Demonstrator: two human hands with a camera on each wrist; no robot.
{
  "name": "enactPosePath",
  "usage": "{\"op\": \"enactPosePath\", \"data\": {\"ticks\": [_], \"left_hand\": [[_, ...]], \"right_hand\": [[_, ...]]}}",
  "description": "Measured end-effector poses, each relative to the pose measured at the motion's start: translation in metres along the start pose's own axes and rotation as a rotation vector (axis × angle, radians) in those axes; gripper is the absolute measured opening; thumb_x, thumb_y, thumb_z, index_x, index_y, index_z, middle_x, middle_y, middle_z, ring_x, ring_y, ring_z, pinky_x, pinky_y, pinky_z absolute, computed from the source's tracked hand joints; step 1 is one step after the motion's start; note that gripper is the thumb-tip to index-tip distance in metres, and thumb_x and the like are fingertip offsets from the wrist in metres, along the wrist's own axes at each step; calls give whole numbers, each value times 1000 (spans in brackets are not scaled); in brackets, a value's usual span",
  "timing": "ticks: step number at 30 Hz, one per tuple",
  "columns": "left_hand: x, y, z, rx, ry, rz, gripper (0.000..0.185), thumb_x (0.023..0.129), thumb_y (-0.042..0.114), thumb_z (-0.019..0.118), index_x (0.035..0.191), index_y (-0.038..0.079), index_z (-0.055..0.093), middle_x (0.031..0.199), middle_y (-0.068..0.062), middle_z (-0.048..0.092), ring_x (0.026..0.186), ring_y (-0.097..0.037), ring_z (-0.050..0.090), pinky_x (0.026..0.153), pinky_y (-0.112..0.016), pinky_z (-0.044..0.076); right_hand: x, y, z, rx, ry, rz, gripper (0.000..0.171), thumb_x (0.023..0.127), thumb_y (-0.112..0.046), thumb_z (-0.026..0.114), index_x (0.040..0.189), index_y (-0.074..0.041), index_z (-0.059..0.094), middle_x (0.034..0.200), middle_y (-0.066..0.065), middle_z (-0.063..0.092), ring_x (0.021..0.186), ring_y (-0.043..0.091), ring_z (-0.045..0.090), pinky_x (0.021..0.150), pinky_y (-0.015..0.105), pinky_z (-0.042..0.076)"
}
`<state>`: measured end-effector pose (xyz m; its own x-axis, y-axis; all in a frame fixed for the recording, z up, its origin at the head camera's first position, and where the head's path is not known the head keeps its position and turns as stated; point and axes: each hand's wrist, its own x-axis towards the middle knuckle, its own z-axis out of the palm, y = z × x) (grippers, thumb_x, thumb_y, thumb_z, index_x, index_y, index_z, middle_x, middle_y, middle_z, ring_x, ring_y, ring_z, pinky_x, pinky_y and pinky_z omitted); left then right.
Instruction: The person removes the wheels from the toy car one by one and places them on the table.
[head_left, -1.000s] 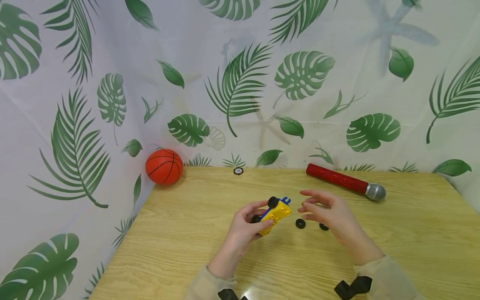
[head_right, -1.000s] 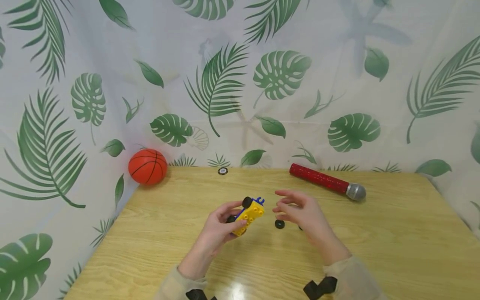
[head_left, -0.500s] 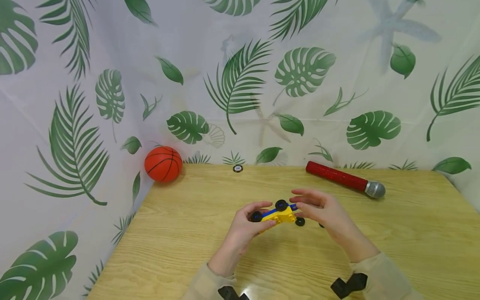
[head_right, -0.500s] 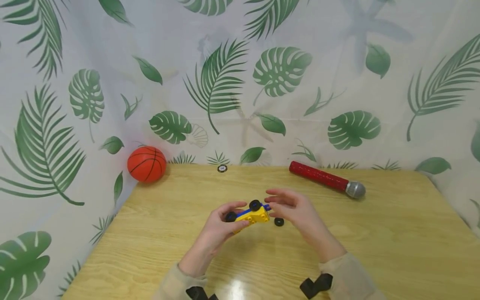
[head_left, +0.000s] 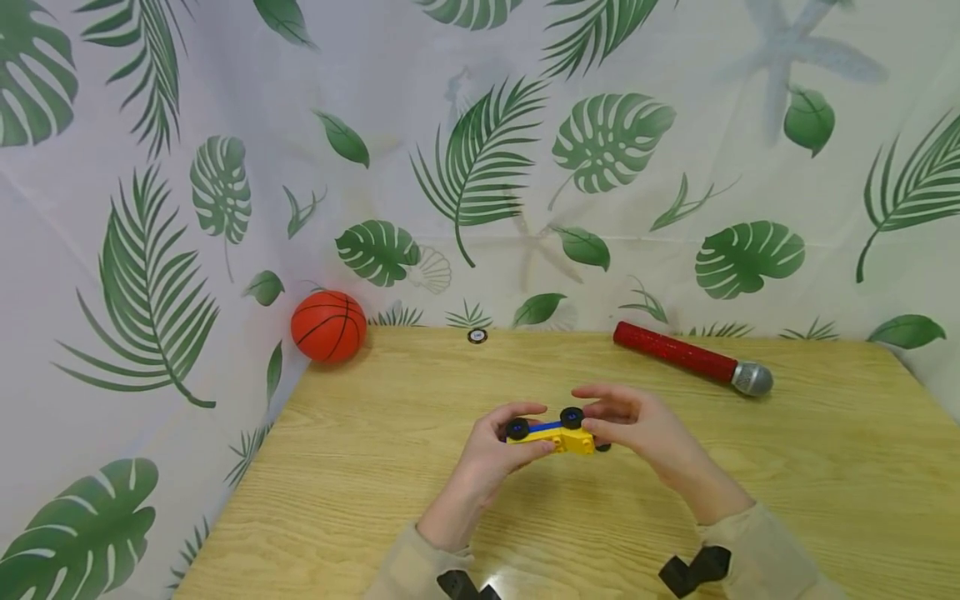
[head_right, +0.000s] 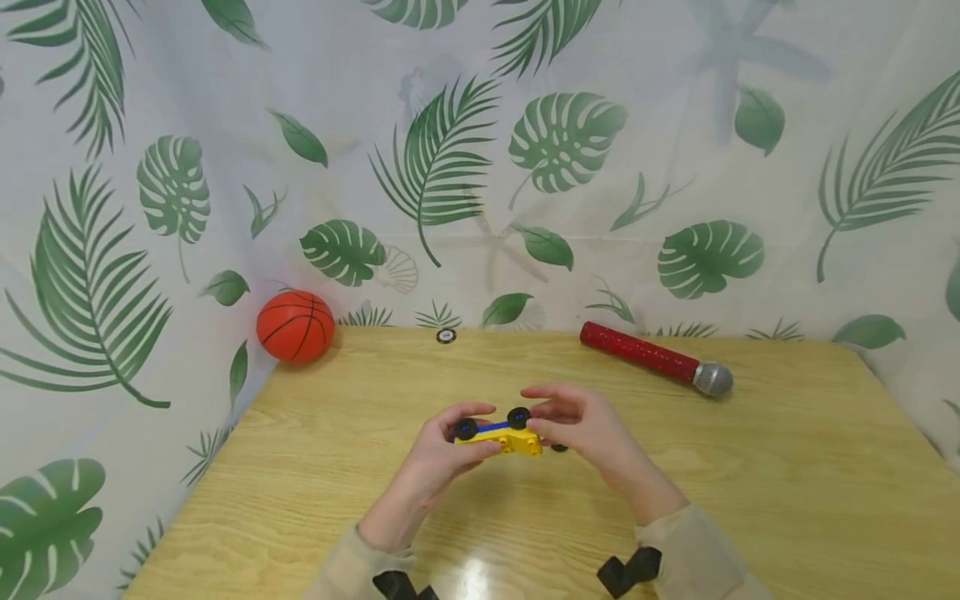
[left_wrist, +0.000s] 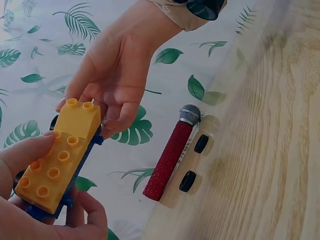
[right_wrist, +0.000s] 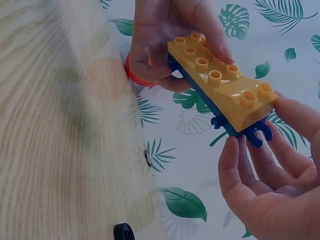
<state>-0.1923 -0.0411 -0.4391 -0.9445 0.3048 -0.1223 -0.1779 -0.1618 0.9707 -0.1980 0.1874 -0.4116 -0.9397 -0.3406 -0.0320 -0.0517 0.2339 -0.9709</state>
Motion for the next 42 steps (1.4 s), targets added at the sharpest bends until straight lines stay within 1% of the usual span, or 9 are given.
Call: {"op": "enactPosePath", "data": {"ticks": [4, 9, 12, 19, 24, 28, 31, 36, 42], "left_hand": [[0, -1, -1, -20, 12, -31, 46, 84, -3, 75, 126, 8, 64, 114, -11, 60, 87, -16, 61, 69, -20, 55], [-1, -1, -1, -46, 32, -41, 47, 84, -2, 75, 128, 11, 64, 123, -16, 58, 95, -19, 62, 80, -25, 59], [-2, 0, -1, -51, 60, -33, 49, 84, -1, 75, 130, 12, 62, 122, -16, 58, 98, -20, 62, 83, -27, 59], [0, -1, 0, -58, 107, 18, 56, 84, -2, 75, 135, 7, 55, 125, -17, 63, 100, -17, 64, 88, -28, 57], [3, -2, 1, -72, 138, 20, 56, 84, 1, 76, 135, 3, 51, 126, -16, 64, 102, -18, 64, 94, -31, 55], [4, -1, 1, -84, 132, 31, 56, 86, 1, 75, 136, 0, 50, 126, -16, 64, 103, -18, 65, 95, -30, 55], [3, 0, 0, -112, 104, 29, 57, 87, -1, 73, 138, 2, 48, 123, -19, 66, 102, -19, 67, 93, -33, 57], [1, -1, 1, -173, 55, 7, 64, 88, -5, 69, 144, 8, 41, 122, -22, 64, 105, -27, 68, 89, -45, 57], [2, -3, 2, -152, 39, -2, 74, 88, -5, 70, 150, 17, 36, 128, -20, 61, 108, -28, 67, 85, -47, 59]], "right_hand": [[1, 3, 0, -6, -26, 22, 55, 93, -20, 71, 140, 1, 51, 114, 16, 69, 93, 14, 68, 81, 31, 59], [0, 5, 1, 1, -67, 6, 57, 91, -18, 73, 139, 2, 51, 114, 21, 69, 94, 15, 69, 81, 28, 59], [0, 5, 3, -7, -73, 11, 57, 90, -18, 73, 139, 1, 52, 113, 19, 68, 95, 18, 69, 81, 26, 58], [-1, 2, 8, -21, -92, 30, 58, 89, -20, 75, 136, 5, 53, 110, 15, 68, 95, 20, 66, 80, 26, 57], [0, 2, 10, -32, -94, 34, 55, 89, -22, 75, 132, 7, 57, 111, 15, 69, 96, 20, 65, 82, 25, 56], [1, 1, 12, -52, -63, 64, 54, 89, -24, 76, 130, 6, 59, 112, 14, 70, 96, 19, 64, 83, 26, 55], [1, 2, 14, -59, -51, 72, 52, 88, -24, 76, 128, 6, 61, 111, 13, 71, 95, 19, 64, 84, 27, 56], [2, 6, 16, -60, -29, 65, 50, 86, -24, 78, 125, 5, 63, 105, 11, 72, 92, 18, 65, 82, 25, 56], [3, 7, 21, -53, -19, 44, 49, 84, -23, 80, 121, 7, 64, 96, 10, 70, 88, 17, 66, 78, 24, 57]]}}
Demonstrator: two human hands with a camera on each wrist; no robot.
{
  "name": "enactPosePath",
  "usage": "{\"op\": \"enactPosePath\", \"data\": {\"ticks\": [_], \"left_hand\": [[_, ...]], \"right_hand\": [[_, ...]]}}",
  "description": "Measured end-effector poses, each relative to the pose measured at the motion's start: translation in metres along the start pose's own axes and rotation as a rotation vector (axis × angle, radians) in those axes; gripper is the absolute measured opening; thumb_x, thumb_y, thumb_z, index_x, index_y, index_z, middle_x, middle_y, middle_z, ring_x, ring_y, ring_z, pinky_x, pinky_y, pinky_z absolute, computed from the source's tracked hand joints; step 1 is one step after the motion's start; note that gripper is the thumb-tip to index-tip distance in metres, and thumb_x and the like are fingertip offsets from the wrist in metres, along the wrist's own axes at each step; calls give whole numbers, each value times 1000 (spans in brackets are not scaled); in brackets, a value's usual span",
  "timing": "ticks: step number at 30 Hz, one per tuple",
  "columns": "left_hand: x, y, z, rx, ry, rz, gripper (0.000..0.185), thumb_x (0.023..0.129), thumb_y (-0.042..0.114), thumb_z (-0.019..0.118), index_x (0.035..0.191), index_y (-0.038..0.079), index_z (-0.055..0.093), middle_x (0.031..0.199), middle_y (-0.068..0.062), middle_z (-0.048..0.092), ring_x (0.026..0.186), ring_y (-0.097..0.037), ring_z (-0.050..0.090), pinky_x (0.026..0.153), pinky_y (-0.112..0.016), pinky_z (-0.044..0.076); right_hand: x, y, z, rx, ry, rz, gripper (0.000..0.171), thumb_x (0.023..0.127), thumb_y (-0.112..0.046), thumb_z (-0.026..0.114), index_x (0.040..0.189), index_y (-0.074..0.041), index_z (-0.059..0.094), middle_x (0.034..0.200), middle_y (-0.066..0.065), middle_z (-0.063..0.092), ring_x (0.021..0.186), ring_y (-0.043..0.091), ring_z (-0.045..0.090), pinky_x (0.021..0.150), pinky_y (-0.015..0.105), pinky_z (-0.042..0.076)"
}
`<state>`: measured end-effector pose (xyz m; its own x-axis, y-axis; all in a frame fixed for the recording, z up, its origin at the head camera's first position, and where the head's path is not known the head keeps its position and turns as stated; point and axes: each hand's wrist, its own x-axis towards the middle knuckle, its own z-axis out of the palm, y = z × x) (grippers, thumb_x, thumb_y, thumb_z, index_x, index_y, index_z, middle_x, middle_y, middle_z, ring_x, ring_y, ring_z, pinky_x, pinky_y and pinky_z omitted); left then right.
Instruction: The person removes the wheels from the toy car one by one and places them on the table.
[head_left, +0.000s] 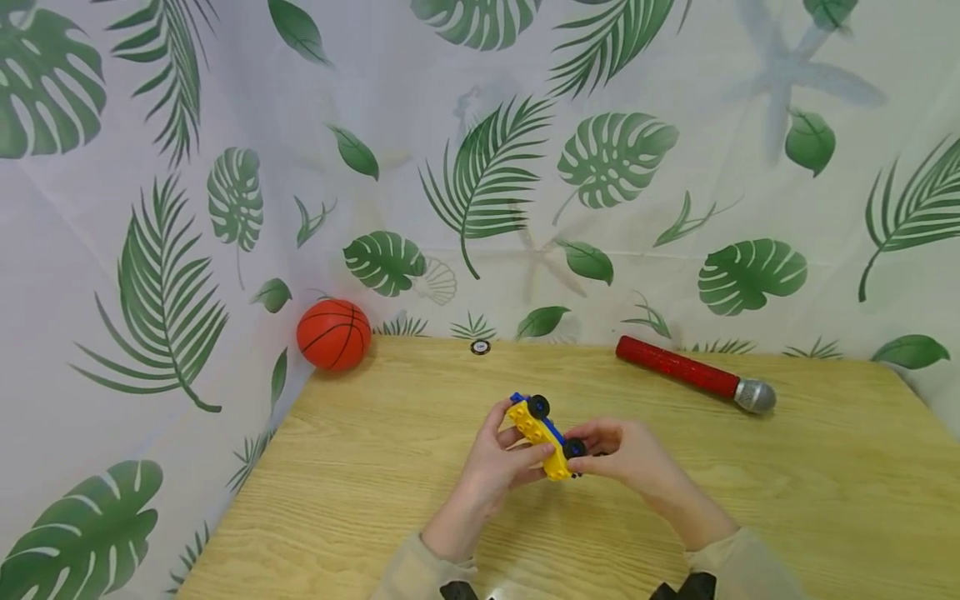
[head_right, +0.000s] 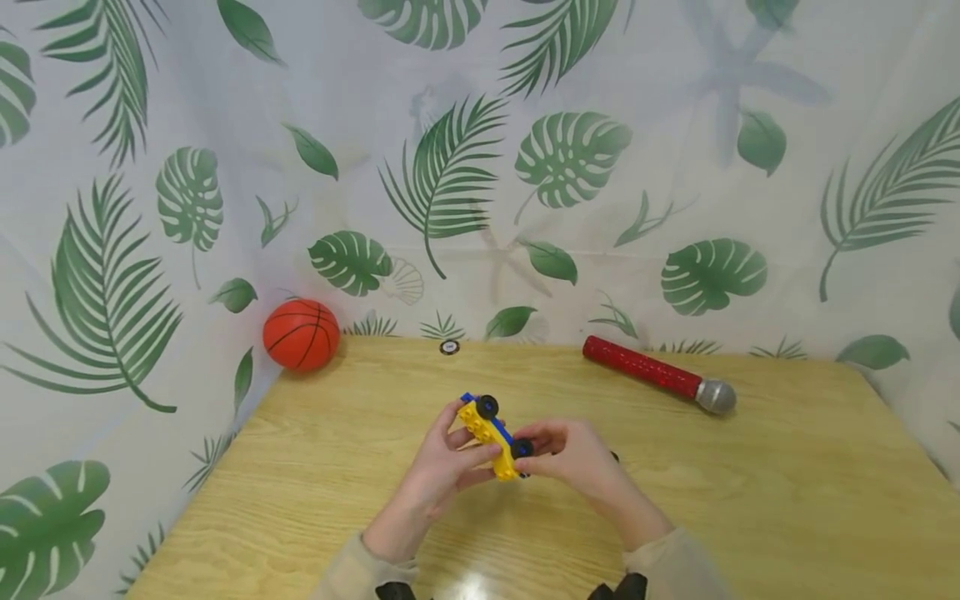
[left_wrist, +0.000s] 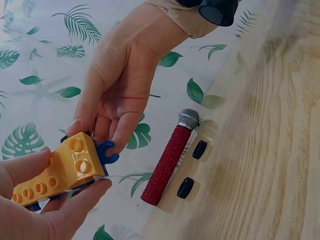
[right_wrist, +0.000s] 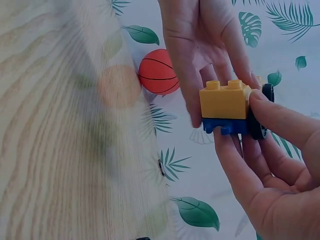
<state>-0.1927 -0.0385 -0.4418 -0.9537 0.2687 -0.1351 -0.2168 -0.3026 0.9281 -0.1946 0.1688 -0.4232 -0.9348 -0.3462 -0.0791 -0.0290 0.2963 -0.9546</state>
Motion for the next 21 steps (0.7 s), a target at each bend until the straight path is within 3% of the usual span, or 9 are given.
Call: {"op": "enactPosePath", "data": {"ticks": [6, 21], "left_hand": [[1, -1, 1, 8, -29, 15, 71, 90, -4, 67, 149, 25, 39, 131, -17, 60, 108, -26, 66, 84, -46, 60], [0, 3, 2, 31, -35, 5, 68, 89, -2, 69, 147, 25, 45, 122, -15, 66, 102, -23, 68, 80, -43, 61]], "right_hand": [[-3, -2, -1, 11, -27, -19, 48, 84, -24, 80, 117, 8, 64, 95, 9, 69, 87, 17, 66, 78, 24, 56], [-4, -8, -2, -11, -38, 0, 42, 84, -23, 80, 110, 7, 66, 91, 8, 69, 83, 18, 64, 77, 24, 56]]}}
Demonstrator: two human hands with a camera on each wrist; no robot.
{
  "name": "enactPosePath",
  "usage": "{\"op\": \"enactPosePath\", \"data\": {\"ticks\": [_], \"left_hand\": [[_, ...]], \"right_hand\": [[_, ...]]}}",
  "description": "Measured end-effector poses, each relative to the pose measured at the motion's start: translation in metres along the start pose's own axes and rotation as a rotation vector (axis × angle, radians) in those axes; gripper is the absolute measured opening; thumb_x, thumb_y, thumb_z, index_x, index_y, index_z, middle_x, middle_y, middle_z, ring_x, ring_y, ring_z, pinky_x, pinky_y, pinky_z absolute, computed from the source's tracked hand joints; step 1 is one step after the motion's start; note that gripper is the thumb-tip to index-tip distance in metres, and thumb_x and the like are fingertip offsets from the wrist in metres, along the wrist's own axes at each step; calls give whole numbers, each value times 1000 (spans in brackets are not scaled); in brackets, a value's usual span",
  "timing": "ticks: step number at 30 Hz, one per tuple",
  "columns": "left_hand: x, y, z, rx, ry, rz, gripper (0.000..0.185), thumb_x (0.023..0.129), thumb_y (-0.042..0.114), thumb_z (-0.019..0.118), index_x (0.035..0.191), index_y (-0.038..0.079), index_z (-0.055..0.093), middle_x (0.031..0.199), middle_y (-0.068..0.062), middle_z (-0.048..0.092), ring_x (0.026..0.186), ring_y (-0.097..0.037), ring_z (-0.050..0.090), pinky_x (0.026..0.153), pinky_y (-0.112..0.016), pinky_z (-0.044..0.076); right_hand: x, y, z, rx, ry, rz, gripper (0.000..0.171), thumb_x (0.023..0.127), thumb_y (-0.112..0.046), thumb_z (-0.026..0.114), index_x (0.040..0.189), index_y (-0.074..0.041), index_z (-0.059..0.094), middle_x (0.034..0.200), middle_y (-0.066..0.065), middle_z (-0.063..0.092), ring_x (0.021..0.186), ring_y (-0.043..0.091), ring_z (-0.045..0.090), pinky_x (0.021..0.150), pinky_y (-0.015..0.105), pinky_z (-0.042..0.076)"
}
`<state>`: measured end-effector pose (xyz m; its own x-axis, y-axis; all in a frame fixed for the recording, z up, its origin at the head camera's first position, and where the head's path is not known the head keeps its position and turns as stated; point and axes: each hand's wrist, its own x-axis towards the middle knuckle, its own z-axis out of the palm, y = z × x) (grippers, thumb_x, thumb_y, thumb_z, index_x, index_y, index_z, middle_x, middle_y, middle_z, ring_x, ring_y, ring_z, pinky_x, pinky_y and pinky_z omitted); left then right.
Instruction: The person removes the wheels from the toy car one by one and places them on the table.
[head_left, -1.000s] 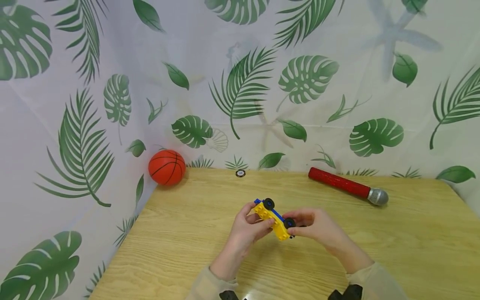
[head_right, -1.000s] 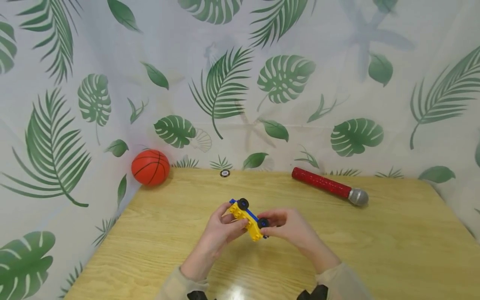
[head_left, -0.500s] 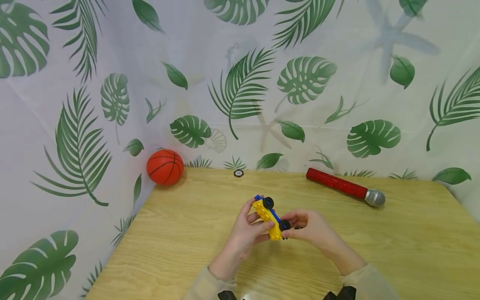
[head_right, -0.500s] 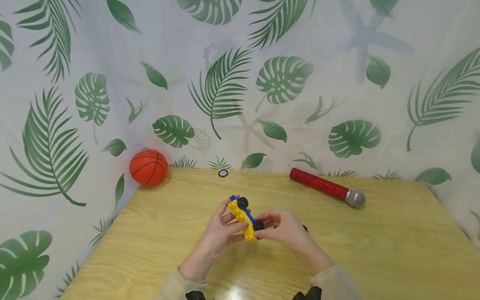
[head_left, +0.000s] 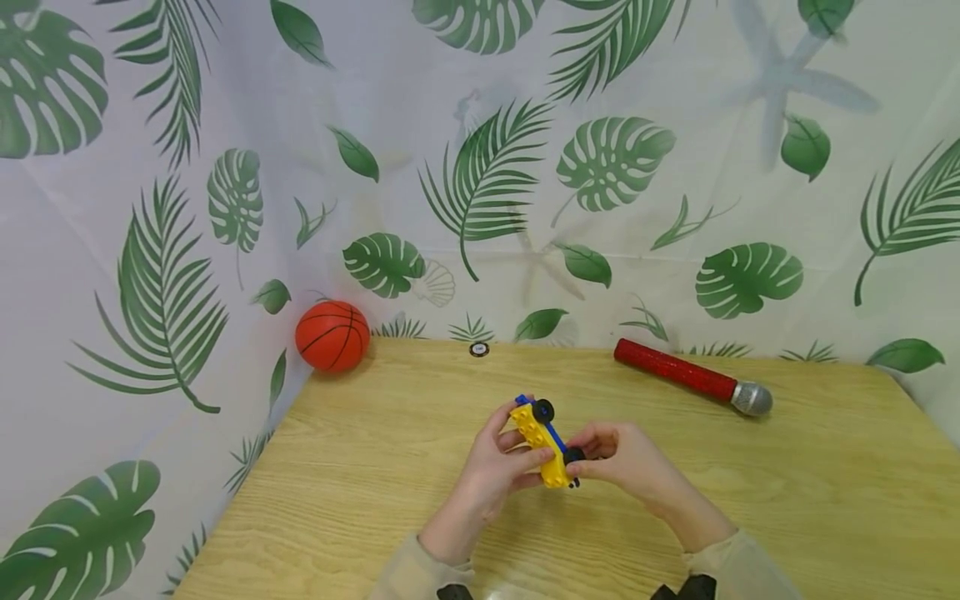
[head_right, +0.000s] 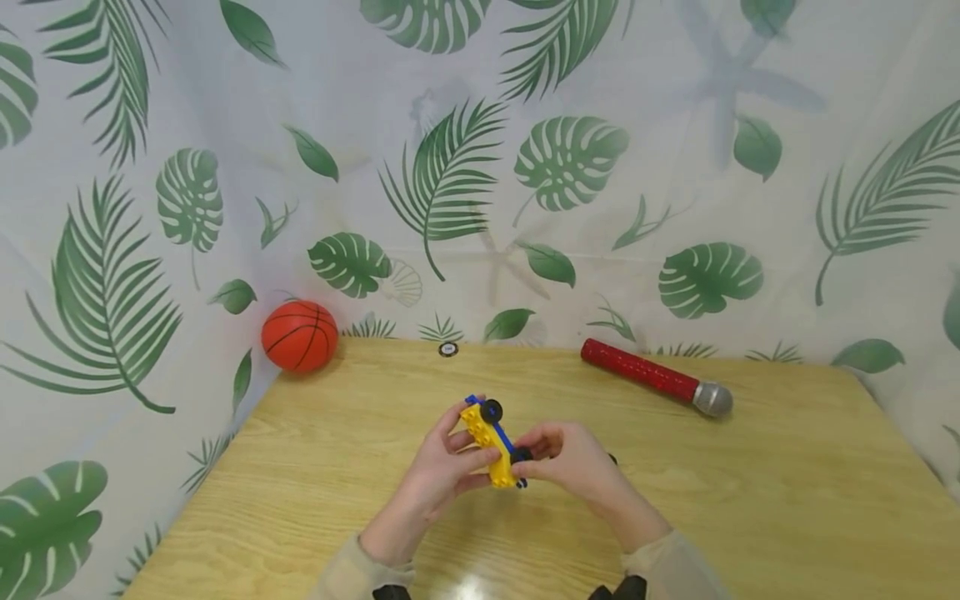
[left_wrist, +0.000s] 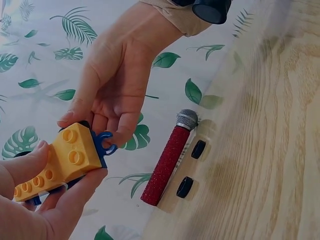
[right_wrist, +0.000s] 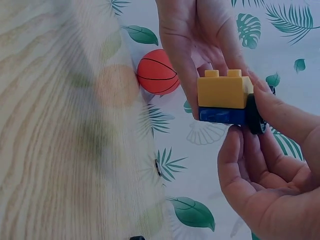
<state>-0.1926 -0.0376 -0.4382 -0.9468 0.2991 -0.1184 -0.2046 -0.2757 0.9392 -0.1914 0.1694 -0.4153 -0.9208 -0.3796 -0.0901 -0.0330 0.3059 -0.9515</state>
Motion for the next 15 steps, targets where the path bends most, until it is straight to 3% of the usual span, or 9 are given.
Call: {"op": "enactPosePath", "data": {"ticks": [15], "left_hand": [[-2, -2, 1, 9, -30, 9, 68, 89, -3, 68, 147, 25, 46, 119, -15, 68, 99, -21, 69, 78, -42, 61]], "right_hand": [[-3, 2, 1, -73, 37, 62, 43, 83, -22, 81, 113, 6, 68, 92, 6, 70, 83, 17, 63, 78, 28, 57]]}}
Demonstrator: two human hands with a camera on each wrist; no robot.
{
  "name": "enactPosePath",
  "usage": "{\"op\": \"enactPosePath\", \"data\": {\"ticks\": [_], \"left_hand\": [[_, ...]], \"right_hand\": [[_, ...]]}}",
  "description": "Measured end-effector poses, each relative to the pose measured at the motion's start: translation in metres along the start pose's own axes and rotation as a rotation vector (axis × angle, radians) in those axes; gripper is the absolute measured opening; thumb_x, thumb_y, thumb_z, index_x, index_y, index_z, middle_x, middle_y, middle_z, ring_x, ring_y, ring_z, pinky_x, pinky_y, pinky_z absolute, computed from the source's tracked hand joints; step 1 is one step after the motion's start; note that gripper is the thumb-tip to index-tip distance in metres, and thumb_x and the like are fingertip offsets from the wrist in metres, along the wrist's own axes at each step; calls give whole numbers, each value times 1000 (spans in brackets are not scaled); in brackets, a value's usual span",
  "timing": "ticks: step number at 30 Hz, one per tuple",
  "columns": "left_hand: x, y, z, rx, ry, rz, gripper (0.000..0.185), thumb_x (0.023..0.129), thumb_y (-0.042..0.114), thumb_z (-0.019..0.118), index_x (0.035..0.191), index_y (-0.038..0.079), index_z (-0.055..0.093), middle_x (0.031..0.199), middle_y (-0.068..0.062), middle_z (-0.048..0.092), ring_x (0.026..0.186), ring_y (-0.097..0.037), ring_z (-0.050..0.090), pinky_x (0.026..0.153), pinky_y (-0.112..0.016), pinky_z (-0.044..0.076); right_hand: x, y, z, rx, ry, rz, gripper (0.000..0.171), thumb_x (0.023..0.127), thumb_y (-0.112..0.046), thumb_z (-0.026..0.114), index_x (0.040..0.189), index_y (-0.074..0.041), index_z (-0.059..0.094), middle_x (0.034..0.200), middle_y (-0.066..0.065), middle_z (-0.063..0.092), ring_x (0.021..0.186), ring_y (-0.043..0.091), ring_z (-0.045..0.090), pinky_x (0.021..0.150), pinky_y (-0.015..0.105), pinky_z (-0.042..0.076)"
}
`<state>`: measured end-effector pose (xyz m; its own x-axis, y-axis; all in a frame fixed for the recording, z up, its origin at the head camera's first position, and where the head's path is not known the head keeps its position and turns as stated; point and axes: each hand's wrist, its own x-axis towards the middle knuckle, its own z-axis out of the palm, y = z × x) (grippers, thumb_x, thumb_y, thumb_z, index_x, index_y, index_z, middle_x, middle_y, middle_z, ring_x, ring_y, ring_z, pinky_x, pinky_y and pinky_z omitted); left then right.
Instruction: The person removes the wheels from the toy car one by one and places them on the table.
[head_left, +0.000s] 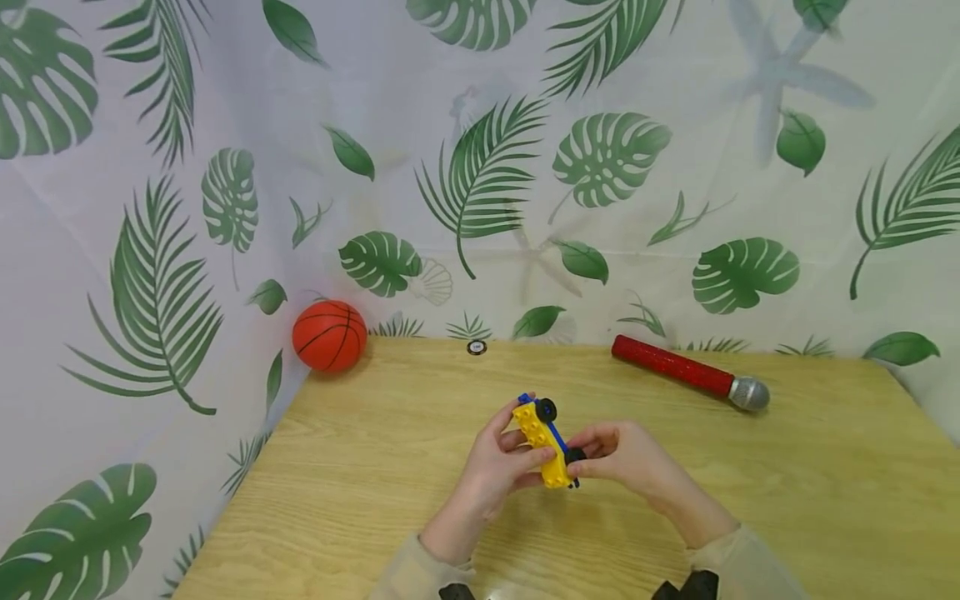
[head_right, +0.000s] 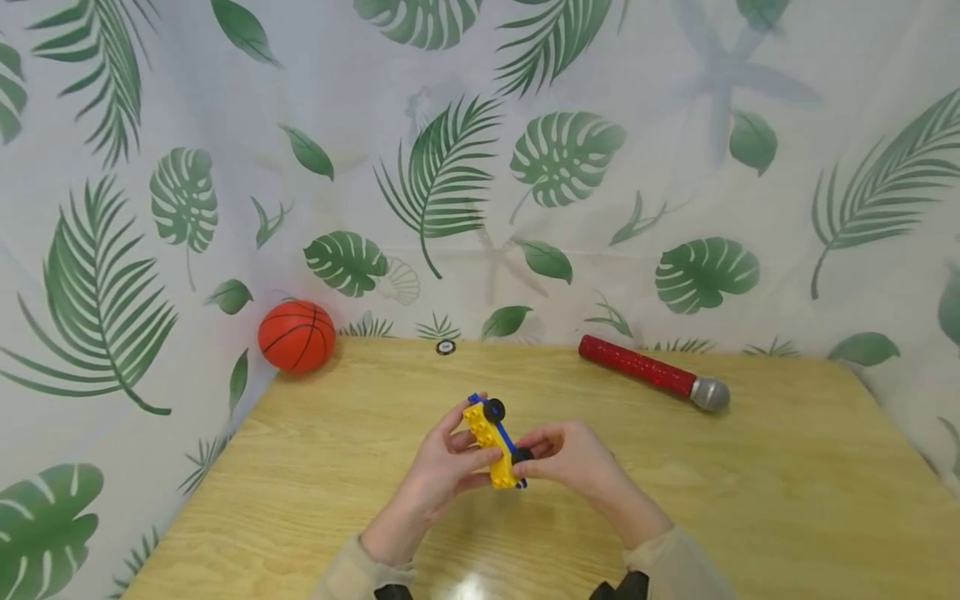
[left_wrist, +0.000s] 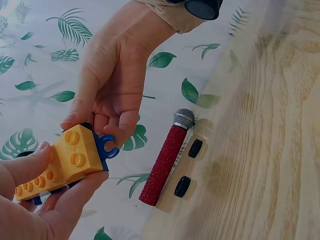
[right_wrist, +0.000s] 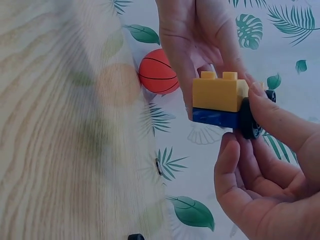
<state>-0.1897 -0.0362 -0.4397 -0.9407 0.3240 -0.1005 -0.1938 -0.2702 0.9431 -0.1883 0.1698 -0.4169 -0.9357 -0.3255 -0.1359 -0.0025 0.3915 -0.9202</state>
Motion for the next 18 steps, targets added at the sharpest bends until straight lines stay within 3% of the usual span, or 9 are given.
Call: {"op": "enactPosePath", "data": {"ticks": [12, 18], "left_hand": [[2, 0, 0, 30, 28, -10, 71, 90, -1, 68, 150, 27, 42, 122, -15, 67, 101, -22, 69, 78, -39, 61], [3, 0, 0, 34, 27, -22, 72, 91, 0, 68, 152, 24, 40, 119, -15, 68, 99, -22, 69, 77, -41, 61]], "right_hand": [[5, -3, 1, 25, 9, -2, 52, 82, -21, 82, 121, 9, 64, 105, 11, 71, 91, 18, 67, 80, 27, 59], [1, -2, 0, 36, 8, -26, 48, 83, -21, 81, 117, 9, 66, 102, 11, 72, 89, 16, 67, 79, 25, 58]]}}
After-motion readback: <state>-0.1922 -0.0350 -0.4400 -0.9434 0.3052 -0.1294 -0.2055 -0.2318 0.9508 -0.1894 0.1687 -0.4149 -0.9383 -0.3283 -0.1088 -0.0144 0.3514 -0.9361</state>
